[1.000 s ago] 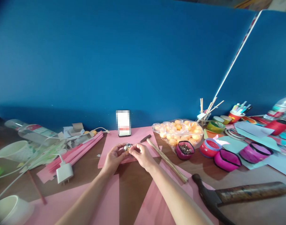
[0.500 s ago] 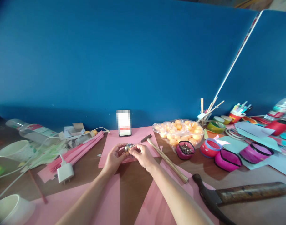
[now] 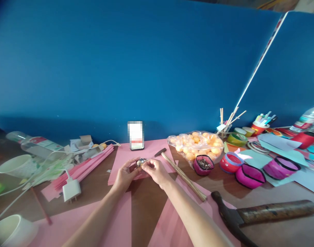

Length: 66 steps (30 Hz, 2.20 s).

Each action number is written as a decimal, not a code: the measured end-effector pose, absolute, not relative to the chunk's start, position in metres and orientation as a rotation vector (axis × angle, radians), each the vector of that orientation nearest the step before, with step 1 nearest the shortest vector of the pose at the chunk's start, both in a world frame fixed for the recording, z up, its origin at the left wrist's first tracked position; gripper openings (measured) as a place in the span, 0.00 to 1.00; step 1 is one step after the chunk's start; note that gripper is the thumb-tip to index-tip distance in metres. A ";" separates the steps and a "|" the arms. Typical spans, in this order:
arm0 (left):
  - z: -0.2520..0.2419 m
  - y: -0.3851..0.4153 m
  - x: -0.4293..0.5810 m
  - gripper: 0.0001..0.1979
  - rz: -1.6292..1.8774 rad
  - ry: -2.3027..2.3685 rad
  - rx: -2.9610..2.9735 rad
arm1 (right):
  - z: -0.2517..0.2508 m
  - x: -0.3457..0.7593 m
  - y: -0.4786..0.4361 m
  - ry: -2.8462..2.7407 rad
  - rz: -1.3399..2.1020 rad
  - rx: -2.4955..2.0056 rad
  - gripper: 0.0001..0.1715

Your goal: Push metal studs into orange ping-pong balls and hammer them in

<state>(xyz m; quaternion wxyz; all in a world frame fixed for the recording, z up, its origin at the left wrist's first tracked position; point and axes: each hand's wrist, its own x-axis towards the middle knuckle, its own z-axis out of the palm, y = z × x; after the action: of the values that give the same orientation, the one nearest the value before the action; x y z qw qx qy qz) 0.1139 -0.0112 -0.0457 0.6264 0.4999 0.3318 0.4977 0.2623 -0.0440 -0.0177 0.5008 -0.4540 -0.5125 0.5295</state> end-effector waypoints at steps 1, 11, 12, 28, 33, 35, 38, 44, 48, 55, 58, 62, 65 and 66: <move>-0.045 -0.011 0.114 0.24 1.143 0.761 1.147 | -0.018 0.262 -0.044 -1.230 1.281 -1.097 0.13; -0.041 -0.014 0.115 0.25 1.124 0.758 1.145 | -0.022 0.262 -0.043 -1.166 1.319 -1.034 0.14; -0.040 -0.014 0.114 0.25 1.126 0.764 1.147 | -0.022 0.262 -0.043 -1.161 1.324 -1.033 0.14; -0.039 -0.015 0.114 0.27 1.118 0.773 1.105 | -0.021 0.262 -0.044 -1.142 1.366 -1.002 0.13; -0.040 -0.014 0.114 0.27 1.111 0.768 1.106 | -0.020 0.263 -0.044 -1.161 1.375 -0.996 0.13; -0.041 -0.014 0.114 0.27 1.116 0.768 1.103 | -0.020 0.263 -0.044 -1.168 1.354 -1.017 0.13; -0.042 -0.014 0.114 0.27 1.134 0.780 1.108 | -0.021 0.263 -0.043 -1.160 1.346 -1.027 0.14; -0.039 -0.015 0.114 0.28 1.130 0.777 1.110 | -0.021 0.263 -0.044 -1.169 1.334 -1.041 0.13; -0.040 -0.014 0.114 0.28 1.126 0.764 1.122 | -0.020 0.264 -0.044 -1.175 1.333 -1.041 0.12; -0.045 -0.013 0.113 0.25 1.134 0.766 1.155 | -0.018 0.265 -0.042 -1.151 1.403 -1.029 0.11; -0.046 -0.012 0.114 0.23 1.142 0.769 1.197 | -0.016 0.266 -0.042 -1.131 1.422 -1.054 0.12; -0.047 -0.012 0.114 0.21 1.120 0.761 1.274 | -0.012 0.268 -0.043 -1.114 1.449 -1.076 0.13; -0.048 -0.011 0.113 0.22 1.102 0.778 1.304 | -0.013 0.270 -0.042 -1.109 1.445 -1.096 0.12; -0.048 -0.011 0.113 0.22 1.102 0.785 1.311 | -0.013 0.270 -0.041 -1.107 1.441 -1.101 0.12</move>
<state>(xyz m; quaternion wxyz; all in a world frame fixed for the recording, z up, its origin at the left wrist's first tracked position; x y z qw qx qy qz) 0.1131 -0.0114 -0.0480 0.5883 0.5626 0.3369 0.4731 0.2700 -0.0412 -0.0133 0.4867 -0.4525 -0.4553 0.5926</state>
